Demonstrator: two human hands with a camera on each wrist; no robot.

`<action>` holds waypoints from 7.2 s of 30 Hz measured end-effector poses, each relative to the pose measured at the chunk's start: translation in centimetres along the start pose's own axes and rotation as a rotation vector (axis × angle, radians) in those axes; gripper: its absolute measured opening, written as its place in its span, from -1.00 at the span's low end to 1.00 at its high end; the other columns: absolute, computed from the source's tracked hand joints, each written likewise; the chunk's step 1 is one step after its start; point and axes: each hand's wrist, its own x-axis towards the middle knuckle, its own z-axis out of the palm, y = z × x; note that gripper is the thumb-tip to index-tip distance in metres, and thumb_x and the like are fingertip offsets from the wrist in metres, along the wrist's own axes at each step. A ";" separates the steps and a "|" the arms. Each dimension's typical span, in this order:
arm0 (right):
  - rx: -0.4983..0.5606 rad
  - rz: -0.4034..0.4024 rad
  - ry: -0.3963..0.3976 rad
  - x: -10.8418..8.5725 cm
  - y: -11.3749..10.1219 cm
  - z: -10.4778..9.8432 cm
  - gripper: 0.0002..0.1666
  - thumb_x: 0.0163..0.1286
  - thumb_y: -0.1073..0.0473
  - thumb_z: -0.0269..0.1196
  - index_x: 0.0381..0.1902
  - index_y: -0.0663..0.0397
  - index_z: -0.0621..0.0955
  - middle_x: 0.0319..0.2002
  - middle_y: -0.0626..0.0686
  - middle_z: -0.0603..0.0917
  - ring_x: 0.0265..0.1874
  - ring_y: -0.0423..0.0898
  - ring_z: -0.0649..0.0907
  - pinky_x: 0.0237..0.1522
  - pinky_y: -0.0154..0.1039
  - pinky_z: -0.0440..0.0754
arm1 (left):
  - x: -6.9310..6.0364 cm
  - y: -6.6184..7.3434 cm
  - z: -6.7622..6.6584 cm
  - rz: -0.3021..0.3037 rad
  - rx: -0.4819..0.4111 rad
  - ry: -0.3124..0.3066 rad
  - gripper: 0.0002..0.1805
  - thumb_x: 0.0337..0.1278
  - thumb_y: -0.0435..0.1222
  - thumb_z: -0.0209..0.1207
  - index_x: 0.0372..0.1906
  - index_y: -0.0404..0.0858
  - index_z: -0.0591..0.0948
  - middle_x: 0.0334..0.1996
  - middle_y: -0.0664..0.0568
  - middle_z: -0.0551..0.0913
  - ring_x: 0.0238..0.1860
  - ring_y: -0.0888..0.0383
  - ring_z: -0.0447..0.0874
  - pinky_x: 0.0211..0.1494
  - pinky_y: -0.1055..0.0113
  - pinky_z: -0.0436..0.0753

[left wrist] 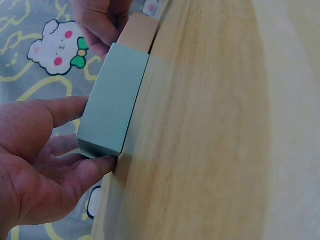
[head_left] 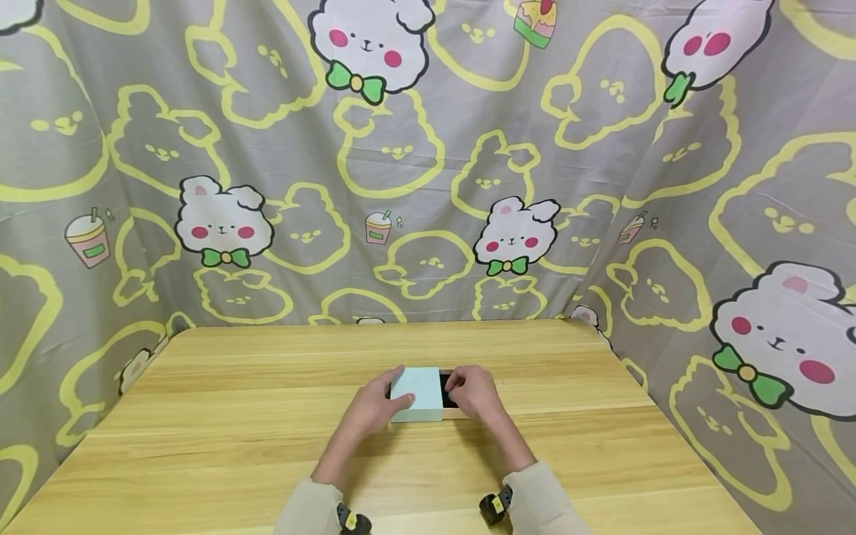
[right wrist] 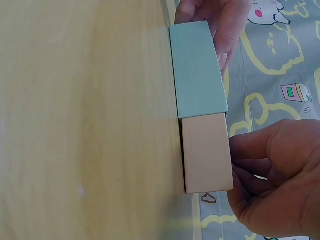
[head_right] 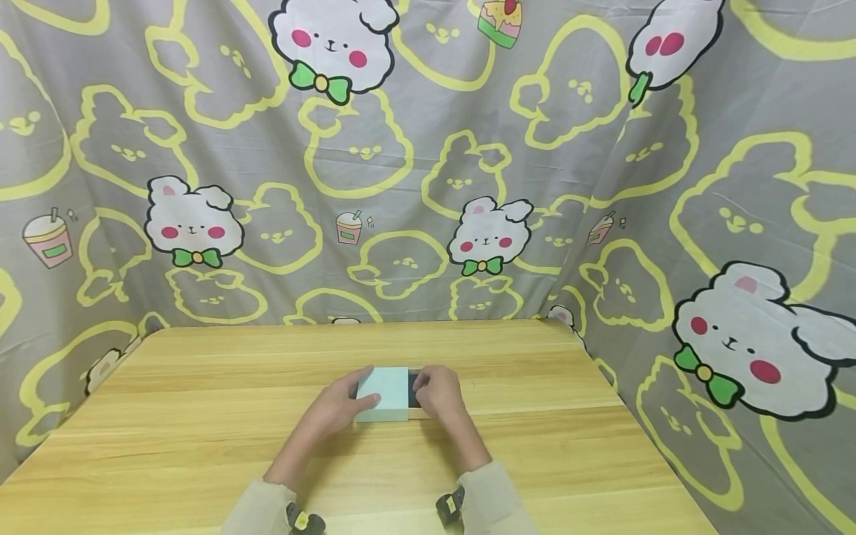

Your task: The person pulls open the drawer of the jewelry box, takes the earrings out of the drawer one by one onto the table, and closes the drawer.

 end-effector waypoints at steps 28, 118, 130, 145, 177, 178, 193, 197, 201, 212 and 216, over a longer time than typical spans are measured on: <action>0.081 0.067 0.004 0.1 0.0 -0.5 -0.86 0.19 0.45 0.30 -0.43 0.15 0.73 -0.50 0.00 0.71 -0.58 -0.16 0.55 -0.49 -0.29 0.52 | 0.0 -0.1 0.0 -0.005 -0.004 0.000 -0.30 0.33 -0.06 0.28 0.51 -0.12 0.38 0.48 -0.23 0.38 0.46 -0.27 0.33 0.36 -0.20 0.45; -0.015 0.338 0.081 0.1 7.8 -6.7 -0.91 0.17 0.30 0.33 -0.38 0.16 0.76 -0.24 0.11 0.78 -0.15 0.10 0.64 -0.16 -0.17 0.52 | 0.1 -0.2 0.1 -0.006 -0.025 0.000 -0.30 0.35 -0.07 0.27 0.52 -0.11 0.36 0.47 -0.24 0.38 0.46 -0.25 0.35 0.36 -0.18 0.46; -0.015 0.344 0.069 0.0 7.7 -6.8 -0.90 0.16 0.28 0.32 -0.38 0.16 0.76 -0.23 0.12 0.77 -0.12 0.13 0.64 -0.12 -0.13 0.53 | 0.0 -0.1 0.1 -0.001 -0.028 -0.003 -0.30 0.34 -0.08 0.27 0.51 -0.12 0.37 0.47 -0.25 0.38 0.46 -0.27 0.34 0.37 -0.20 0.45; 0.001 0.357 0.069 -0.1 7.4 -7.0 -0.89 0.21 0.25 0.31 -0.38 0.15 0.75 -0.21 0.14 0.77 -0.11 0.14 0.63 -0.18 -0.19 0.49 | 0.0 -0.1 0.1 -0.009 -0.025 -0.004 -0.29 0.35 -0.07 0.27 0.52 -0.11 0.37 0.47 -0.25 0.37 0.46 -0.26 0.34 0.36 -0.19 0.46; 0.291 0.296 -0.037 0.3 3.7 -6.1 -0.61 0.49 0.28 0.14 0.15 0.46 0.56 -0.19 0.26 0.67 -0.37 -0.03 0.64 -0.26 -0.15 0.69 | -0.1 0.0 0.0 0.004 -0.022 -0.002 -0.28 0.34 -0.07 0.28 0.52 -0.14 0.37 0.47 -0.27 0.38 0.44 -0.28 0.36 0.34 -0.20 0.48; 0.319 0.296 -0.049 0.4 3.5 -5.9 -0.60 0.48 0.30 0.14 0.16 0.48 0.54 -0.24 0.23 0.66 -0.42 -0.07 0.61 -0.30 -0.18 0.67 | -0.1 0.0 0.0 0.004 -0.023 -0.001 -0.28 0.33 -0.06 0.28 0.52 -0.14 0.37 0.47 -0.27 0.38 0.44 -0.28 0.37 0.33 -0.20 0.48; 0.405 0.277 -0.183 0.2 1.8 -3.8 -0.48 0.38 0.42 0.03 0.28 0.49 0.49 -0.30 0.23 0.65 -0.38 -0.04 0.61 -0.22 -0.08 0.73 | -0.2 0.1 -0.1 0.020 -0.013 0.002 -0.28 0.34 -0.08 0.28 0.51 -0.17 0.37 0.47 -0.27 0.38 0.47 -0.30 0.31 0.38 -0.22 0.43; 0.394 0.275 -0.163 0.2 1.7 -3.5 -0.49 0.37 0.43 0.02 0.26 0.49 0.51 -0.30 0.22 0.66 -0.39 -0.05 0.63 -0.24 -0.09 0.75 | -0.2 0.1 -0.1 0.023 -0.014 0.005 -0.29 0.34 -0.09 0.29 0.51 -0.18 0.37 0.47 -0.26 0.38 0.47 -0.31 0.30 0.39 -0.23 0.42; 0.404 0.268 -0.165 0.3 1.8 -3.3 -0.48 0.36 0.44 0.03 0.26 0.51 0.50 -0.36 0.19 0.63 -0.41 -0.07 0.61 -0.23 -0.09 0.75 | -0.2 0.1 0.0 0.025 -0.012 0.006 -0.29 0.34 -0.09 0.29 0.51 -0.18 0.37 0.48 -0.25 0.37 0.48 -0.30 0.29 0.41 -0.22 0.40; 0.412 0.266 -0.156 0.2 1.3 -2.9 -0.48 0.31 0.43 0.04 0.22 0.51 0.52 -0.12 0.34 0.68 -0.28 0.02 0.71 -0.12 -0.01 0.77 | -0.2 0.1 0.1 0.020 -0.023 0.003 -0.28 0.34 -0.10 0.28 0.52 -0.18 0.36 0.46 -0.28 0.38 0.46 -0.30 0.32 0.38 -0.22 0.43; 0.441 0.268 -0.150 0.2 1.0 -2.4 -0.49 0.28 0.44 0.03 0.18 0.53 0.53 -0.14 0.37 0.71 -0.24 0.08 0.75 -0.10 0.01 0.77 | -0.2 0.2 0.1 0.016 -0.028 0.004 -0.29 0.34 -0.10 0.28 0.52 -0.18 0.36 0.45 -0.28 0.39 0.45 -0.29 0.34 0.37 -0.21 0.45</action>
